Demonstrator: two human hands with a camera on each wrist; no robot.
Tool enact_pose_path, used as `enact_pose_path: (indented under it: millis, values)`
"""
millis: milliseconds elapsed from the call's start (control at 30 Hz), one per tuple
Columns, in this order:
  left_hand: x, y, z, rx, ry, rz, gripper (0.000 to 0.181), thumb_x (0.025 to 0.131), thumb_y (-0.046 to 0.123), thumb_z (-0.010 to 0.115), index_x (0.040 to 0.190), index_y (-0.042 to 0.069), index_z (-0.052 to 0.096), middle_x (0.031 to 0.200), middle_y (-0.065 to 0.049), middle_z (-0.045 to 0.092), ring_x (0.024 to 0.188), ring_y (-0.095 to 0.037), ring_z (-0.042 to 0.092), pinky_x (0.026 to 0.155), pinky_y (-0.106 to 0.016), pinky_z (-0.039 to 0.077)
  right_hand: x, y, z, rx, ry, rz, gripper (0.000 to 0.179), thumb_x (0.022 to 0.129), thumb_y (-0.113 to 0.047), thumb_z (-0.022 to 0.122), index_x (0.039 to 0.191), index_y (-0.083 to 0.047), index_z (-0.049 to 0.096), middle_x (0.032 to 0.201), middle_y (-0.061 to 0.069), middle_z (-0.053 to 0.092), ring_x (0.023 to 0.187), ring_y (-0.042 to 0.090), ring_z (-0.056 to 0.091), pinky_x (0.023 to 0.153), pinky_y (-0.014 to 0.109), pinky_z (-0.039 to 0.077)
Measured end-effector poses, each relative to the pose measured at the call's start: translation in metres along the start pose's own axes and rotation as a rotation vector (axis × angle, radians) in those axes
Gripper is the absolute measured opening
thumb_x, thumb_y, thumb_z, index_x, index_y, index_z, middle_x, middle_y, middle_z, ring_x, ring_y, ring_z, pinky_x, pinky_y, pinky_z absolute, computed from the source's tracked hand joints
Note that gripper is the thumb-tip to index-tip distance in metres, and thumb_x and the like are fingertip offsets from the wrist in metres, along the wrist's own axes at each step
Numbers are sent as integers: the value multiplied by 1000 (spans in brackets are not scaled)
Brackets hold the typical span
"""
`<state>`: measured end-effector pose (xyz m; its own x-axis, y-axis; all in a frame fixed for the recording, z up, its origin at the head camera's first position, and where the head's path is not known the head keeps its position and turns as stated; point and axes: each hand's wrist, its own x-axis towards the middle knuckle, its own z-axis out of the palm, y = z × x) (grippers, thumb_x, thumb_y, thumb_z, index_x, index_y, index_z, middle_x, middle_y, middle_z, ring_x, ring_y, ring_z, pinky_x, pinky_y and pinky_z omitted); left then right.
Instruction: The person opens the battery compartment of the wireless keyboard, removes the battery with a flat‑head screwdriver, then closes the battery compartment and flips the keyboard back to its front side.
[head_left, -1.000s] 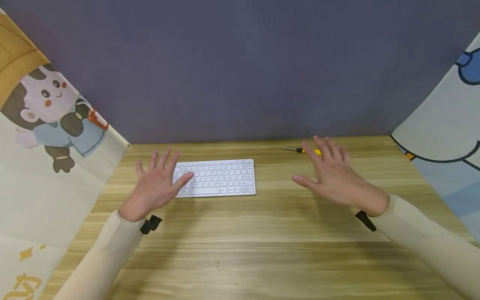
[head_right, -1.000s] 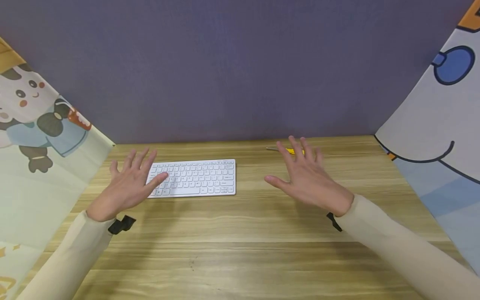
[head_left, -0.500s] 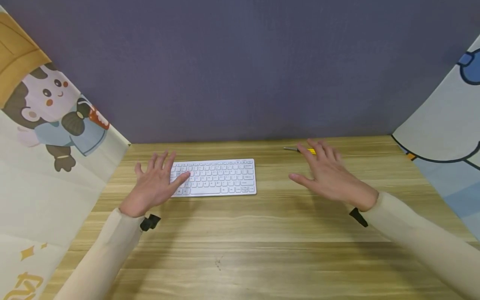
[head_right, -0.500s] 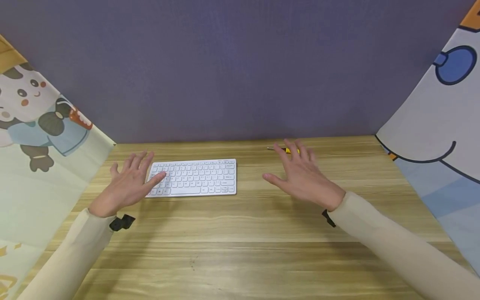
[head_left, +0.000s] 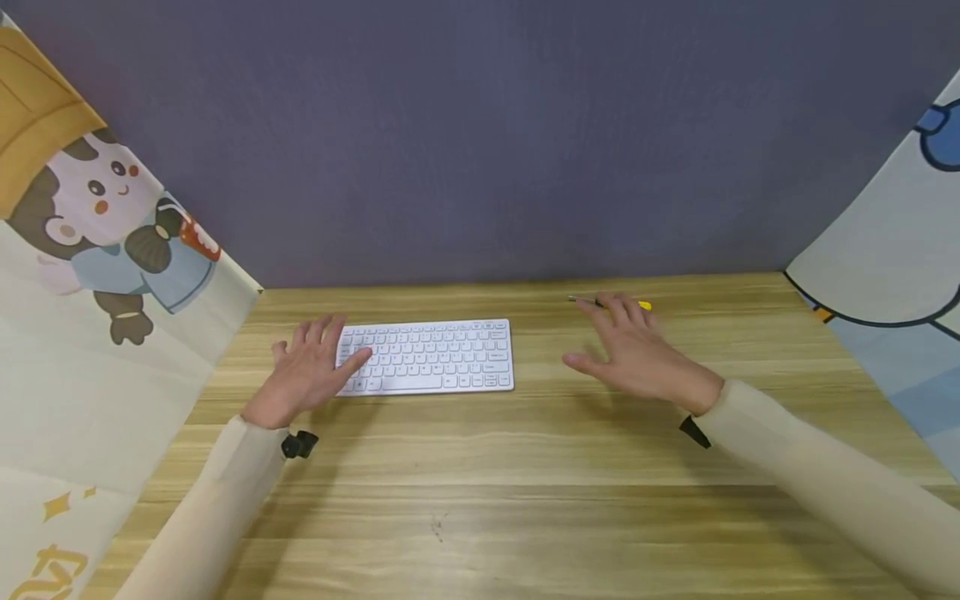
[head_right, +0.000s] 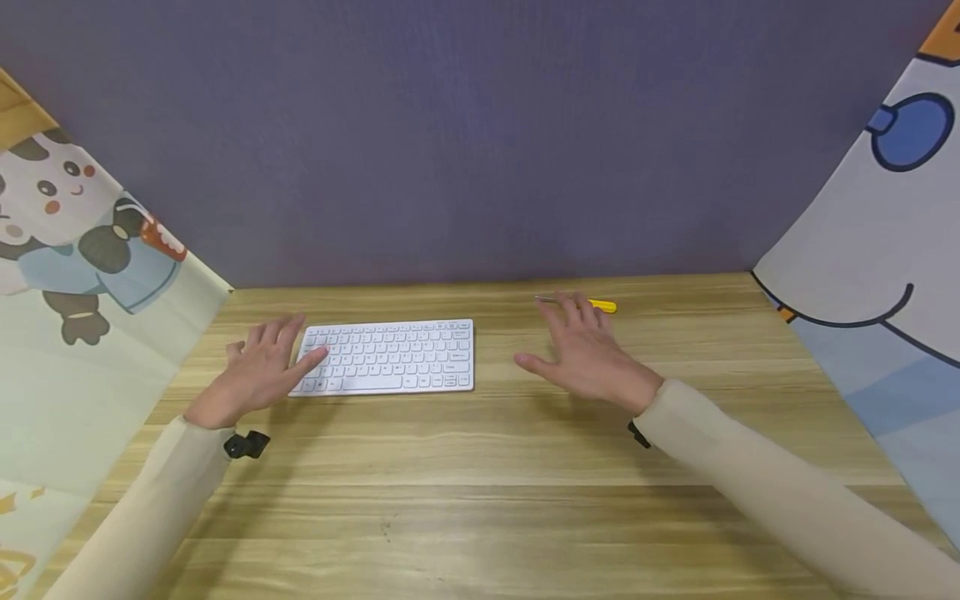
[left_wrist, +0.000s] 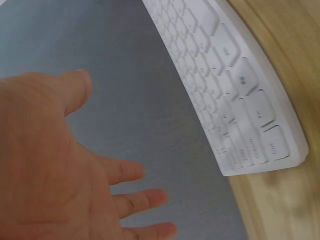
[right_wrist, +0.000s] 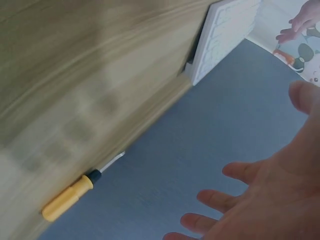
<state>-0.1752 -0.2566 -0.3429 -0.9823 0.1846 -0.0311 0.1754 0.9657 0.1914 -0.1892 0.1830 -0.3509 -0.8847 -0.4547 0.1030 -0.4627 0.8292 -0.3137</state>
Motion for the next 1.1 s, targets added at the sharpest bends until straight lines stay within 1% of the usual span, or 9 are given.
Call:
enact_pose_path:
  millis: [133, 267, 400, 567, 767, 933, 1100]
  values:
    - [3, -5, 5, -14, -26, -9, 84, 95, 62, 29, 149, 0, 12, 147, -31, 17, 131, -53, 13, 89, -76, 11, 4, -1, 9, 7, -19, -4, 86, 87, -66, 47, 149, -11, 24, 149, 18, 19, 136, 44, 7, 102, 63, 9]
    - [6, -10, 12, -20, -40, -22, 86, 95, 63, 28, 149, -1, 11, 147, -32, 17, 130, -54, 14, 89, -76, 13, 9, -4, 17, 11, -45, -14, 89, 87, -67, 47, 150, -9, 22, 150, 19, 18, 136, 44, 8, 102, 64, 8]
    - [8, -14, 17, -33, -55, -30, 87, 95, 63, 28, 149, -1, 10, 146, -34, 19, 129, -56, 15, 90, -76, 12, 14, -9, 23, 7, -63, -24, 90, 87, -66, 48, 150, -9, 20, 149, 21, 18, 135, 43, 10, 101, 65, 10]
    - [10, -17, 21, -50, -70, -38, 88, 95, 63, 28, 149, -4, 8, 145, -36, 19, 129, -56, 13, 93, -75, 12, 22, -14, 33, 1, -82, -32, 92, 84, -67, 52, 149, -9, 23, 149, 20, 19, 136, 42, 11, 100, 66, 13]
    - [12, -20, 24, -64, -81, -46, 85, 97, 57, 31, 146, -9, 14, 142, -39, 21, 128, -56, 16, 95, -72, 15, 33, -19, 48, 0, -132, -44, 93, 82, -66, 56, 149, -11, 22, 149, 21, 19, 136, 42, 12, 101, 65, 13]
    - [14, -23, 27, -71, -86, -45, 88, 96, 60, 30, 144, -13, 17, 138, -40, 26, 126, -55, 22, 96, -69, 21, 41, -25, 57, 6, -163, -62, 97, 81, -64, 60, 150, -8, 21, 150, 22, 17, 137, 43, 9, 104, 62, 12]
    - [14, -27, 29, -83, -94, -53, 90, 95, 61, 30, 138, -19, 26, 132, -41, 32, 121, -54, 27, 96, -66, 25, 49, -34, 64, 21, -186, -89, 102, 77, -63, 65, 150, -7, 20, 151, 22, 17, 137, 42, 11, 105, 61, 13]
